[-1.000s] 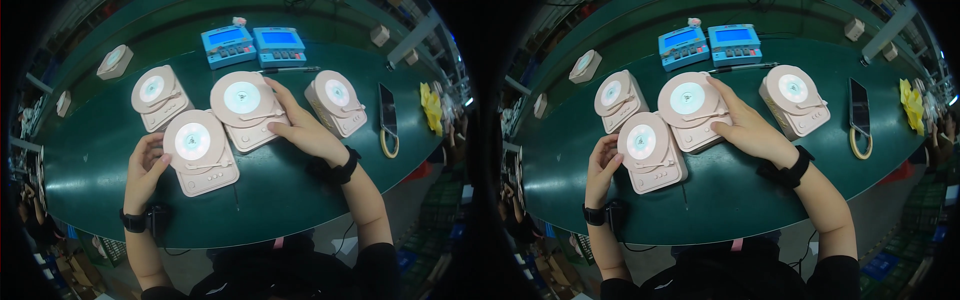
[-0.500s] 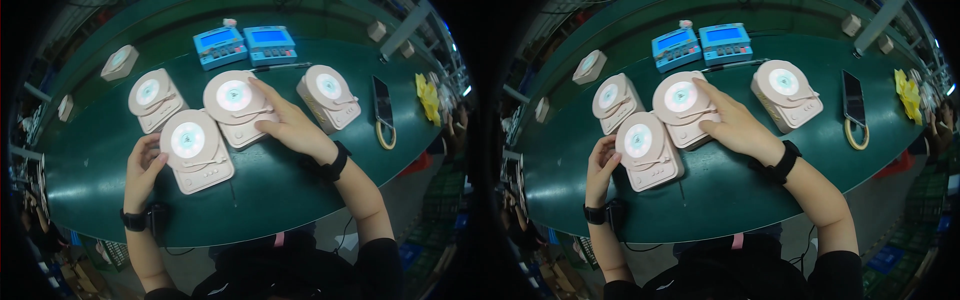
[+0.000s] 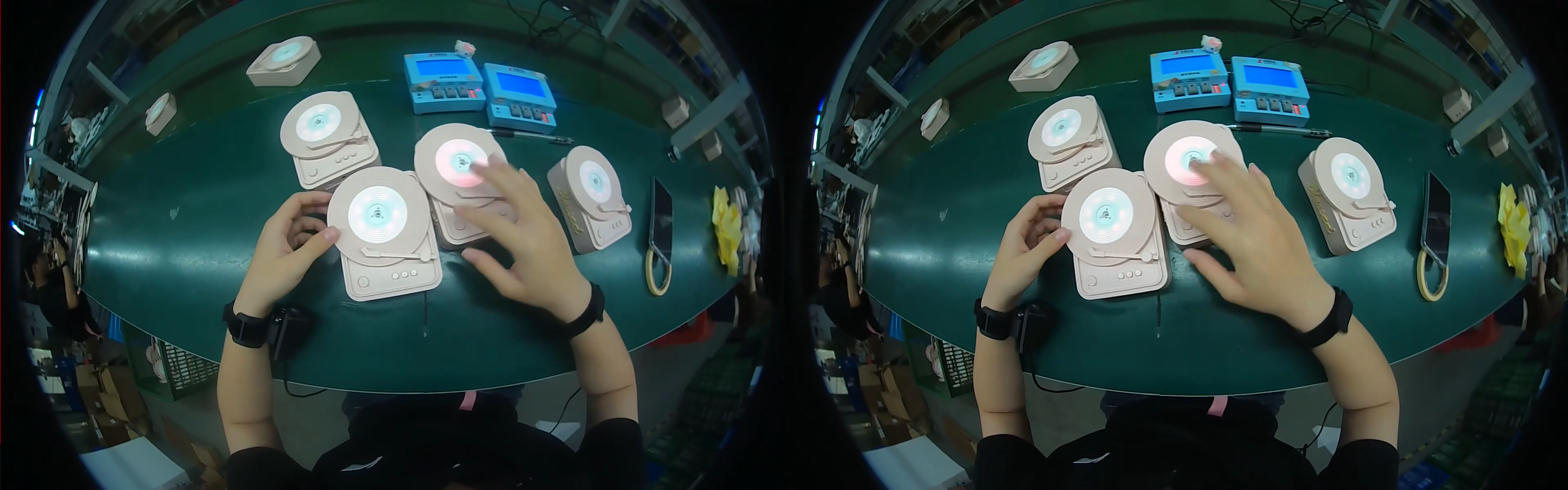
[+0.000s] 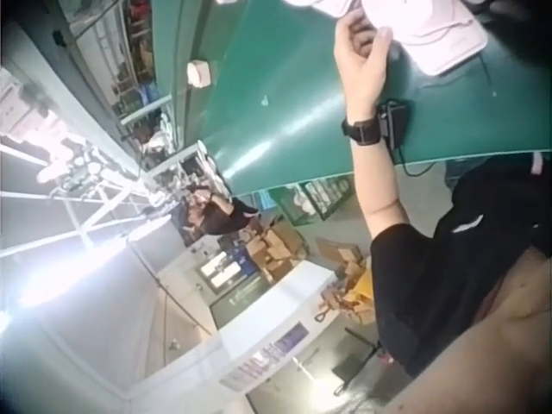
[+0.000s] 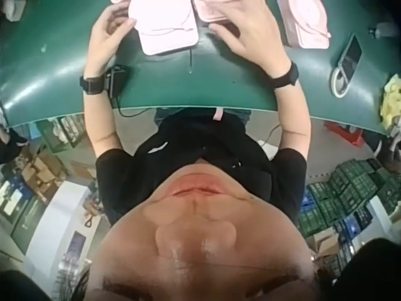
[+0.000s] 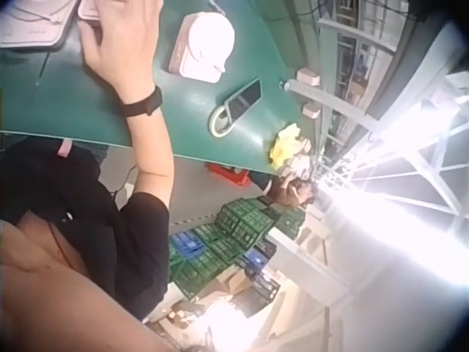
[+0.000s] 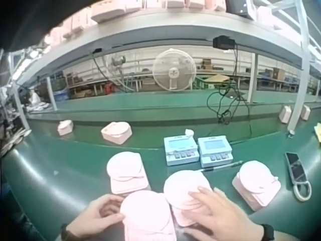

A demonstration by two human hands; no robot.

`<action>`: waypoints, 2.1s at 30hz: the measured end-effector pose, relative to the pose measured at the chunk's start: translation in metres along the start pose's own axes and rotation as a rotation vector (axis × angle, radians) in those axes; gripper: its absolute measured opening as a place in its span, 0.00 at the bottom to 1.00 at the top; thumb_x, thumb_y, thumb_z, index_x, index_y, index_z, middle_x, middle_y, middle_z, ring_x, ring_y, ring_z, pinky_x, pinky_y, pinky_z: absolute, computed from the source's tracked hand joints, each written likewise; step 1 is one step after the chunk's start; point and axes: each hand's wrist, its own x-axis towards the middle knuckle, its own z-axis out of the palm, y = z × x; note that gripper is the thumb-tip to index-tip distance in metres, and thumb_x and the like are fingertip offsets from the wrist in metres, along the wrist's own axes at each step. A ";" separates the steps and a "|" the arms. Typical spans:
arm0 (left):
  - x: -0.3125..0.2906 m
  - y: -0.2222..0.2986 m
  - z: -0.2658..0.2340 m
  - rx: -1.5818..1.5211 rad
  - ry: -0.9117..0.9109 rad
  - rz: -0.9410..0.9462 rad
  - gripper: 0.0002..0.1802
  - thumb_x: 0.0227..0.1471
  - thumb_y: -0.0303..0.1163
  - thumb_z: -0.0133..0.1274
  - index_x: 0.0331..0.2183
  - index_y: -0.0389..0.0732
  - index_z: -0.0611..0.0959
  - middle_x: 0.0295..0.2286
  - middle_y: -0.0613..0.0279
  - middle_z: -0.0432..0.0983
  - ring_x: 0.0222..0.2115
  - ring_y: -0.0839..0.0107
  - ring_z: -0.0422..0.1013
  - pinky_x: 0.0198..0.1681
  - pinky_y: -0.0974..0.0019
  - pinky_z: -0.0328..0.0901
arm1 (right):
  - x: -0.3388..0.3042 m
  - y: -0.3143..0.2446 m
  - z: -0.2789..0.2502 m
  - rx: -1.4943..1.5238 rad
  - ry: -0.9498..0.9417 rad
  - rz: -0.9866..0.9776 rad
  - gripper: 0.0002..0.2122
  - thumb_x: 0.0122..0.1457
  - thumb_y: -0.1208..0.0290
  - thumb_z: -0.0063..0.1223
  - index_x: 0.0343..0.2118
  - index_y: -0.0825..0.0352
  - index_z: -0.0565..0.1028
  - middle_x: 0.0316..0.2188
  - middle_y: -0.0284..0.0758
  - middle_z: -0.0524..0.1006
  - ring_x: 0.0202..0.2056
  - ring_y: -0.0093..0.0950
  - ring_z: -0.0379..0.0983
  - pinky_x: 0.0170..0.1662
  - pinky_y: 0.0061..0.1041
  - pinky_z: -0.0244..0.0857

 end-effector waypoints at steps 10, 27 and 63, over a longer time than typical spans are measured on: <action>-0.011 0.042 -0.010 0.426 0.094 0.201 0.26 0.46 0.31 0.60 0.48 0.36 0.74 0.42 0.60 0.73 0.38 0.73 0.70 0.42 0.70 0.65 | 0.005 -0.011 0.006 -0.232 -0.147 -0.142 0.19 0.41 0.72 0.69 0.38 0.63 0.75 0.56 0.43 0.67 0.61 0.45 0.58 0.61 0.54 0.50; 0.329 0.038 -0.115 1.426 -0.186 0.347 0.55 0.21 0.29 0.67 0.58 0.46 0.63 0.53 0.45 0.64 0.56 0.50 0.61 0.57 0.57 0.61 | 0.008 0.002 0.002 -0.174 -0.221 -0.068 0.17 0.43 0.72 0.67 0.37 0.60 0.74 0.58 0.43 0.64 0.61 0.43 0.58 0.60 0.55 0.51; 0.019 0.018 -0.136 0.517 -0.041 -0.312 0.60 0.23 0.41 0.74 0.57 0.35 0.61 0.52 0.53 0.65 0.56 0.59 0.59 0.60 0.63 0.51 | -0.004 -0.001 0.017 -0.135 -0.017 -0.158 0.13 0.47 0.73 0.62 0.37 0.66 0.77 0.54 0.43 0.69 0.57 0.41 0.63 0.62 0.46 0.53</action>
